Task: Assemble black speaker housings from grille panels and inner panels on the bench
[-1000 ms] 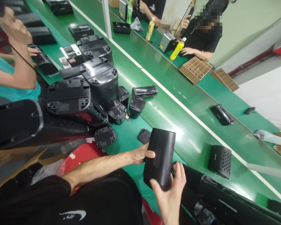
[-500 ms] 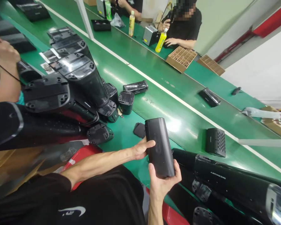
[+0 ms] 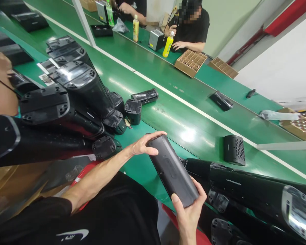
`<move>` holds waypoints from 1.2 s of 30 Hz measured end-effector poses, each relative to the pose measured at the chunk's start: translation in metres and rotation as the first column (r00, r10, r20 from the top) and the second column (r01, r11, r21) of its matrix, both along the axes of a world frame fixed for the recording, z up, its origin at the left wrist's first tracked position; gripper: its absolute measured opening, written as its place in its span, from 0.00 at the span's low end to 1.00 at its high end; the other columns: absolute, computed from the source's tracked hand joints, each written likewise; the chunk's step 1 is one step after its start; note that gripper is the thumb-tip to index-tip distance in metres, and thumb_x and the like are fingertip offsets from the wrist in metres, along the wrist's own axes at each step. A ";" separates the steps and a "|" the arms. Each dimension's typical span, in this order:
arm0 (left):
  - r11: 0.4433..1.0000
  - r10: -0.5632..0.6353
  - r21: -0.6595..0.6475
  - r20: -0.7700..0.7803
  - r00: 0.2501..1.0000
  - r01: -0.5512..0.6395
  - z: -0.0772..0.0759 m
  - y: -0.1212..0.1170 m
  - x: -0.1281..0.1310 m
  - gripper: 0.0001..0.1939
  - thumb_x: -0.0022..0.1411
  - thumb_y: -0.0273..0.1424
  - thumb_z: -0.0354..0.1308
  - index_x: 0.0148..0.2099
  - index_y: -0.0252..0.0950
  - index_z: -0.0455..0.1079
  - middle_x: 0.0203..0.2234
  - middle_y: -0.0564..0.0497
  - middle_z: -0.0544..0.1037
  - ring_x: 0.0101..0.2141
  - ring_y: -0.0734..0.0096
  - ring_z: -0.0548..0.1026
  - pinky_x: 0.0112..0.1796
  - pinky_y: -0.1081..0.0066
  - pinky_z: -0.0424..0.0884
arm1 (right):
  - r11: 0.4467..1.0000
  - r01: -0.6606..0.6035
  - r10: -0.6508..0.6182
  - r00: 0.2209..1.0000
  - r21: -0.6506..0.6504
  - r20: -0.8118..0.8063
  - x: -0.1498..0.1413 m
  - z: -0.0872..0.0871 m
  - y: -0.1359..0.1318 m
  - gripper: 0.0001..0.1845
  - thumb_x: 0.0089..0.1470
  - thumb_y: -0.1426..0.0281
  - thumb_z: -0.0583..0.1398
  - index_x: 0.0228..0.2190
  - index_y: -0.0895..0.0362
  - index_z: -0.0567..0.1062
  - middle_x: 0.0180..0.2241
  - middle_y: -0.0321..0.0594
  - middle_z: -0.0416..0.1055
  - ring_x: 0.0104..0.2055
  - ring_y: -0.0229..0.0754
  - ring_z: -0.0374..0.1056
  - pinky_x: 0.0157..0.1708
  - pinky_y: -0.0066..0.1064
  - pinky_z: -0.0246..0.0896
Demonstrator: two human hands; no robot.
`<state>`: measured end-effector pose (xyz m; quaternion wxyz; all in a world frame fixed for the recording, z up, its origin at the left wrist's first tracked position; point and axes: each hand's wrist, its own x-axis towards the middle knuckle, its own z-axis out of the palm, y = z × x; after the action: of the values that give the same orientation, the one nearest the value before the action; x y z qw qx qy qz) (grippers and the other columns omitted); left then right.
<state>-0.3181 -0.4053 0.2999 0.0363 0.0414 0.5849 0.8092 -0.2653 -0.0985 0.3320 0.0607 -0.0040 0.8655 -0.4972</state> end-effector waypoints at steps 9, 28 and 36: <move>0.843 0.184 0.370 0.485 0.855 -0.391 -0.021 0.080 0.018 0.59 0.53 0.47 0.74 0.77 0.53 0.43 0.71 0.42 0.61 0.56 0.52 0.75 0.53 0.54 0.73 | 0.981 0.047 0.005 0.964 0.188 -0.266 0.006 0.010 -0.045 0.47 0.49 0.50 0.70 0.63 0.54 0.61 0.63 0.55 0.57 0.66 0.63 0.56 0.63 0.58 0.56; 0.875 0.002 0.416 0.509 0.861 -0.248 -0.031 0.035 0.082 0.48 0.53 0.62 0.64 0.68 0.41 0.65 0.61 0.42 0.72 0.60 0.46 0.70 0.60 0.52 0.65 | 0.904 0.002 0.156 0.930 -0.427 0.334 -0.026 -0.021 0.002 0.64 0.41 0.46 0.72 0.71 0.54 0.52 0.63 0.56 0.64 0.60 0.63 0.67 0.61 0.55 0.59; 0.993 0.117 -0.044 0.245 0.963 -0.109 -0.030 0.026 0.088 0.50 0.48 0.47 0.73 0.69 0.40 0.60 0.52 0.45 0.72 0.50 0.52 0.71 0.56 0.57 0.65 | 0.900 0.116 0.036 0.941 -0.419 0.337 -0.005 -0.047 0.002 0.55 0.46 0.50 0.70 0.69 0.49 0.57 0.64 0.50 0.63 0.62 0.59 0.65 0.63 0.53 0.58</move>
<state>-0.2302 -0.3792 0.2703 0.0633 -0.0936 0.5895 0.7998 -0.2702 -0.0964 0.2850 0.1949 0.0857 0.7099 -0.6714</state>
